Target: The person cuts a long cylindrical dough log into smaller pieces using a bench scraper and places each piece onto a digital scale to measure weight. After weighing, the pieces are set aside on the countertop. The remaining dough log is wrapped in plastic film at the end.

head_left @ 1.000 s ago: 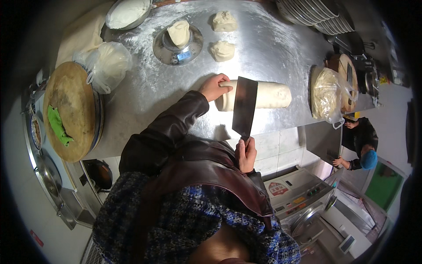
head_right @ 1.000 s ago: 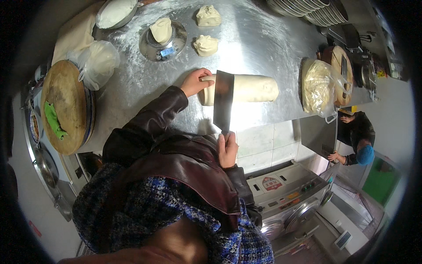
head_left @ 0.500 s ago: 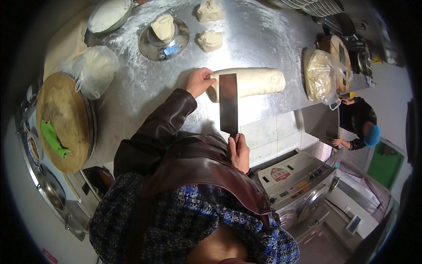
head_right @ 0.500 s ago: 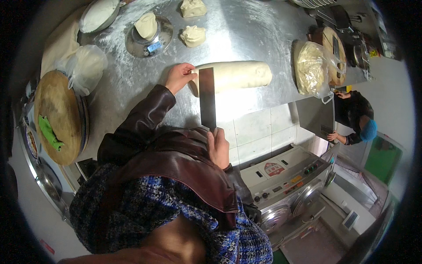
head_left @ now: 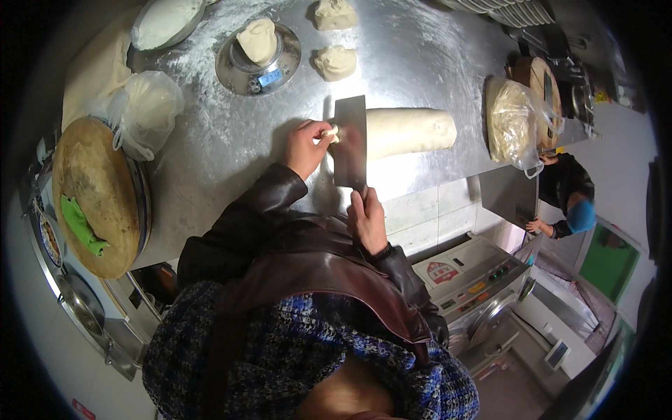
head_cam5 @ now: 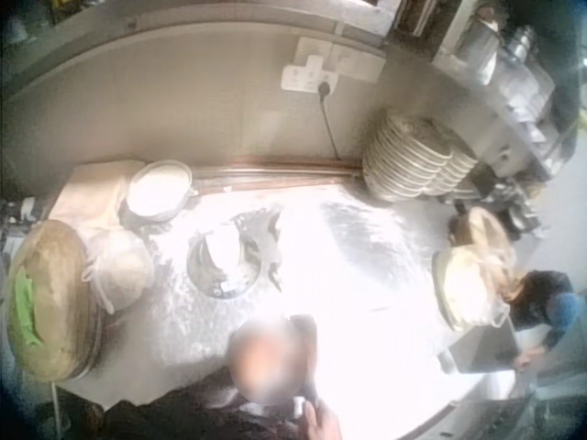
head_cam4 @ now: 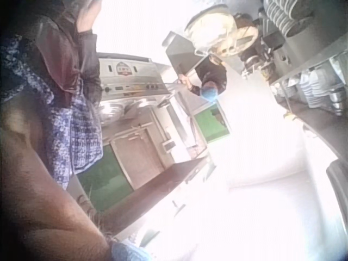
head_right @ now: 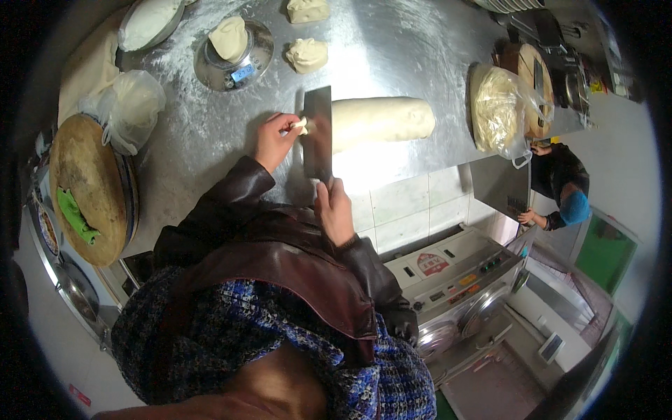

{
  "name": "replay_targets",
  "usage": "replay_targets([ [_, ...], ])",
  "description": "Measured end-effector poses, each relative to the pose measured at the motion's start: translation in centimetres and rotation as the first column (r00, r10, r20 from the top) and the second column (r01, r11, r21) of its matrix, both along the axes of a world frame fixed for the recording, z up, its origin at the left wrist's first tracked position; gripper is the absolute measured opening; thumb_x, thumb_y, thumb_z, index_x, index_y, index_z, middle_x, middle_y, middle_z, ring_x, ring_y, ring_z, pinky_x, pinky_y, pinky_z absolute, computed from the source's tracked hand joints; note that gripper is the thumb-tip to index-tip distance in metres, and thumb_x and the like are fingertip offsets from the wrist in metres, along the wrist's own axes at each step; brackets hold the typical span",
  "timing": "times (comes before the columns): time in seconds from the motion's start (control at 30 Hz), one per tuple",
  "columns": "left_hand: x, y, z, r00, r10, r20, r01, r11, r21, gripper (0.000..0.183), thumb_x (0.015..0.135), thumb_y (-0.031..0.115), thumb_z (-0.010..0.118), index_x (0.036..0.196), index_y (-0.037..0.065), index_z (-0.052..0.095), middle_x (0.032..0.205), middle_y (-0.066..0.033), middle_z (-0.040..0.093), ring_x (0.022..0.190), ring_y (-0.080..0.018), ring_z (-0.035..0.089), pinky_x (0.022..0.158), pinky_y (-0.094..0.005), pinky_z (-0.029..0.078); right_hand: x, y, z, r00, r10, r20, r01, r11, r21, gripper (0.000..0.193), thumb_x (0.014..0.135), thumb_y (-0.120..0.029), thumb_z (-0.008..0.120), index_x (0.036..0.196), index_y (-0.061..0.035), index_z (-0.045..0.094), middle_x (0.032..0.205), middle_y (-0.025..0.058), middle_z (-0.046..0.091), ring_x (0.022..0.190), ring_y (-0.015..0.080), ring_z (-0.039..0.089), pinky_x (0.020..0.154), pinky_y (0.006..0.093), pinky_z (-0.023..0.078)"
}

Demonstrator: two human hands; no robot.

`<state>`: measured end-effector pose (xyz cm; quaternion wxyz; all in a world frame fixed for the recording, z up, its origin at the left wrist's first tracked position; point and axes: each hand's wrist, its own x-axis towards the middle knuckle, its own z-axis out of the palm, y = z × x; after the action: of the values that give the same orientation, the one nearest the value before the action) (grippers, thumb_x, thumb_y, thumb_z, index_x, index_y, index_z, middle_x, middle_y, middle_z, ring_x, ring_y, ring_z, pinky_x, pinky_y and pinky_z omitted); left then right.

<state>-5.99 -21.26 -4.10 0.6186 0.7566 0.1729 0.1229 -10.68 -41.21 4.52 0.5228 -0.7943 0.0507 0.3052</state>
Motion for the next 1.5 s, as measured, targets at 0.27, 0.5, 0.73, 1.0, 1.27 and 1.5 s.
replay_targets([
  [0.27, 3.1, 8.6, 8.0, 0.916, 0.127, 0.381, -0.3, 0.847, 0.438, 0.022, 0.081, 0.001, 0.073, 0.102, 0.004, 0.075, 0.091, -0.0096, 0.07, 0.085, -0.0283, 0.066, 0.078, -0.0359, 0.053, 4.0, 5.5, -3.6, 0.991, -0.077, -0.107, 0.098, 0.972, 0.215, 0.023, 0.104, -0.021, 0.054, 0.094, -0.0037, 0.045, 0.064, 0.0068, 0.048, 0.048, 0.0159, 0.047, 0.046, 0.0326, 0.041],
  [0.5, 9.2, 17.8, 6.5, 0.993, -0.006, 0.122, -0.101, 0.529, 0.843, 0.041, 0.088, 0.013, 0.066, 0.128, 0.019, 0.068, 0.128, -0.0068, 0.061, 0.118, -0.0317, 0.051, 0.102, -0.041, 0.044, 3.2, 3.0, -2.2, 0.999, 0.004, 0.051, -0.011, 0.991, 0.135, 0.022, 0.102, -0.017, 0.057, 0.089, -0.0015, 0.046, 0.07, 0.0076, 0.048, 0.066, 0.0144, 0.046, 0.061, 0.0315, 0.044],
  [0.73, 1.8, 10.7, 4.5, 0.981, 0.041, 0.19, -0.157, 0.741, 0.653, 0.035, 0.086, 0.008, 0.068, 0.121, 0.012, 0.069, 0.13, -0.0084, 0.06, 0.119, -0.0304, 0.054, 0.102, -0.042, 0.044, 0.7, -1.3, -0.7, 0.995, -0.098, 0.022, 0.092, 0.976, 0.197, 0.023, 0.103, -0.013, 0.056, 0.086, -0.0035, 0.044, 0.068, 0.0017, 0.049, 0.061, 0.0079, 0.045, 0.054, 0.0264, 0.04],
  [1.0, -0.5, -1.4, 0.5, 0.988, -0.139, -0.073, 0.148, 0.979, 0.141, 0.049, 0.082, 0.019, 0.079, 0.125, 0.006, 0.06, 0.125, -0.0147, 0.055, 0.112, -0.0319, 0.057, 0.096, -0.0406, 0.048, -0.5, -2.9, 0.7, 0.983, -0.183, -0.007, 0.18, 0.957, 0.227, 0.019, 0.103, -0.012, 0.055, 0.089, -0.0037, 0.045, 0.07, -0.0015, 0.044, 0.062, 0.0067, 0.041, 0.055, 0.0258, 0.039],
  [1.27, 0.9, -0.6, -0.7, 0.98, -0.147, -0.134, 0.154, 0.987, 0.041, 0.05, 0.08, 0.012, 0.079, 0.125, 0.003, 0.058, 0.118, -0.0135, 0.053, 0.095, -0.0245, 0.062, 0.085, -0.0356, 0.054, -1.8, -3.4, 0.2, 0.986, -0.136, 0.095, 0.118, 0.978, 0.173, 0.015, 0.102, -0.014, 0.056, 0.097, -0.0013, 0.051, 0.073, 0.0011, 0.051, 0.066, 0.0082, 0.045, 0.059, 0.0263, 0.041],
  [1.5, 0.0, -0.6, -2.1, 0.988, -0.074, -0.138, 0.075, 0.997, -0.002, 0.041, 0.083, 0.004, 0.074, 0.121, 0.0, 0.06, 0.118, -0.014, 0.056, 0.091, -0.0233, 0.066, 0.083, -0.0347, 0.055, -2.2, -3.5, 0.2, 0.987, -0.064, 0.149, 0.054, 0.996, 0.068, 0.017, 0.101, -0.015, 0.058, 0.101, 0.0012, 0.053, 0.072, 0.0058, 0.051, 0.068, 0.0117, 0.047, 0.063, 0.0299, 0.044],
])
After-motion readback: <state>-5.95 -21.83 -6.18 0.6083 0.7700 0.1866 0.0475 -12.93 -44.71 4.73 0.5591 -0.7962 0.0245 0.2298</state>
